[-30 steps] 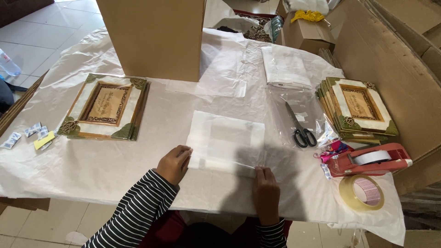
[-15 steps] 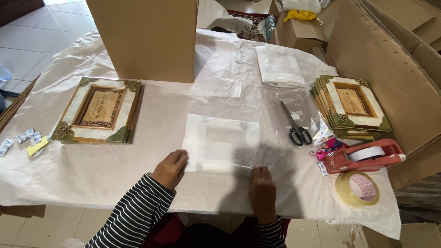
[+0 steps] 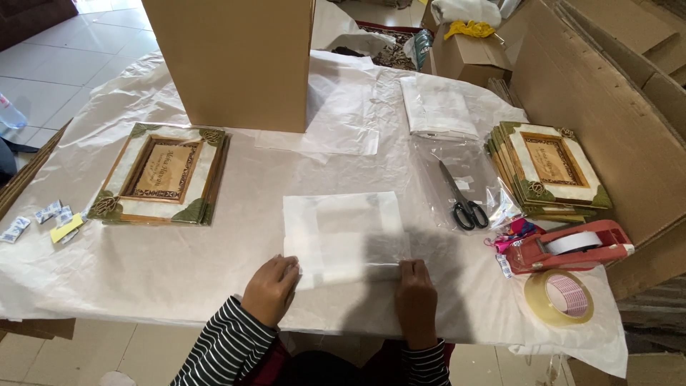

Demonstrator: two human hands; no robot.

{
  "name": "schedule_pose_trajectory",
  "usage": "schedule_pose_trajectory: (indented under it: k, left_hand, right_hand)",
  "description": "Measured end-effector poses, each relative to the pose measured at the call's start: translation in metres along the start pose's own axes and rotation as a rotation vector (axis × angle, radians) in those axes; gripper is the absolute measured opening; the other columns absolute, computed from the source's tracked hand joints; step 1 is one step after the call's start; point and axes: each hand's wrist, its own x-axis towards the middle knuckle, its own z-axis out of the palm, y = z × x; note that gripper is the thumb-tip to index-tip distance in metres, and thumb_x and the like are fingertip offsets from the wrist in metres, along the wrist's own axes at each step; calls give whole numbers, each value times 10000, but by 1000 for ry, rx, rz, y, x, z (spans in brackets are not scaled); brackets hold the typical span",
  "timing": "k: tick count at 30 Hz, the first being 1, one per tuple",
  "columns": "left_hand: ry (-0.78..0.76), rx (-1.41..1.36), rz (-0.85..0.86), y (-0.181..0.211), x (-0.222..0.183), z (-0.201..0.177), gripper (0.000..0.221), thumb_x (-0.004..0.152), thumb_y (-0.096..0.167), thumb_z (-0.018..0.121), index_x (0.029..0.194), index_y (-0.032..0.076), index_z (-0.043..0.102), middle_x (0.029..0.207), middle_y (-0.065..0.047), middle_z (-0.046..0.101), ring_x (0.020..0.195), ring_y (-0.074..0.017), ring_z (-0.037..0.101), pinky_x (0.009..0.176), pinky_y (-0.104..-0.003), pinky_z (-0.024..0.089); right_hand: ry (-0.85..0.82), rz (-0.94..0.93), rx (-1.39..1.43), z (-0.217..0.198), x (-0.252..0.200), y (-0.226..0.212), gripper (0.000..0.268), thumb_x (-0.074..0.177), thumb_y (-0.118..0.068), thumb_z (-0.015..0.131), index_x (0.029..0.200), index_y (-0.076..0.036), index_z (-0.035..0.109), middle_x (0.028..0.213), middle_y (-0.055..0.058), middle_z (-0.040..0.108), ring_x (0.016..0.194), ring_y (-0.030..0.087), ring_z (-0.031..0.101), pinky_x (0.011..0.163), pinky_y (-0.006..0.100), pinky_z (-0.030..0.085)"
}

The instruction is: Wrapping a decorative picture frame in white tissue paper for protection.

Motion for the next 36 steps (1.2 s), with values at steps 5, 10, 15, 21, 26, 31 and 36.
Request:
schedule_pose_trajectory:
  k: [5,10,15,21,26,31,36]
  left_hand:
    - [-4,149,6,6,-4,-2,111,916,71,708,994,4,666,1104,-170,702,968,-359,642,857,-496,550]
    - [-31,111,57,3,-3,-1,117,913,45,703,1012,-12,673,1139,-169,700,1048,-345,619,918,-481,526]
    - [-94,66,85,-8,-8,5,137,963,87,655,1079,20,684,1275,-132,693,1128,-355,658,1020,-502,539]
    - [-131,33,75,-7,-5,1,117,986,92,613,1070,28,663,1282,-131,678,1155,-346,641,1063,-497,510]
    - [-131,-31,111,-10,-3,-2,105,953,7,610,1050,-23,637,1242,-209,663,1174,-395,624,1083,-535,504]
    - [-157,-87,131,-11,-1,-8,112,956,-20,574,1065,-21,598,1262,-238,634,1255,-454,580,1145,-595,439]
    - [-259,-101,15,7,19,-30,286,956,258,614,1110,30,692,1175,-183,714,1229,-394,625,1150,-586,377]
  right_hand:
    - [0,-11,76,-1,0,1,521,851,132,539,1343,-22,615,997,147,578,823,325,656,631,401,584]
    - [-40,-46,81,1,-2,6,631,831,158,540,1437,-18,562,1023,155,558,837,335,641,665,405,566]
    - [-32,-43,71,5,-4,7,681,781,186,572,1411,-67,613,984,124,529,829,291,615,671,405,580]
    - [-28,-57,49,0,-2,6,687,771,177,600,1407,-84,614,976,120,514,815,282,602,636,380,557]
    - [-3,-56,50,4,-3,9,664,773,167,606,1383,-94,640,978,121,525,819,278,608,650,380,561]
    - [-25,-40,59,3,-3,9,683,766,195,566,1382,-90,642,967,117,521,797,270,608,638,375,580]
    - [-71,-31,13,-5,-3,6,691,789,138,592,1420,-142,610,1042,98,549,870,264,650,573,379,584]
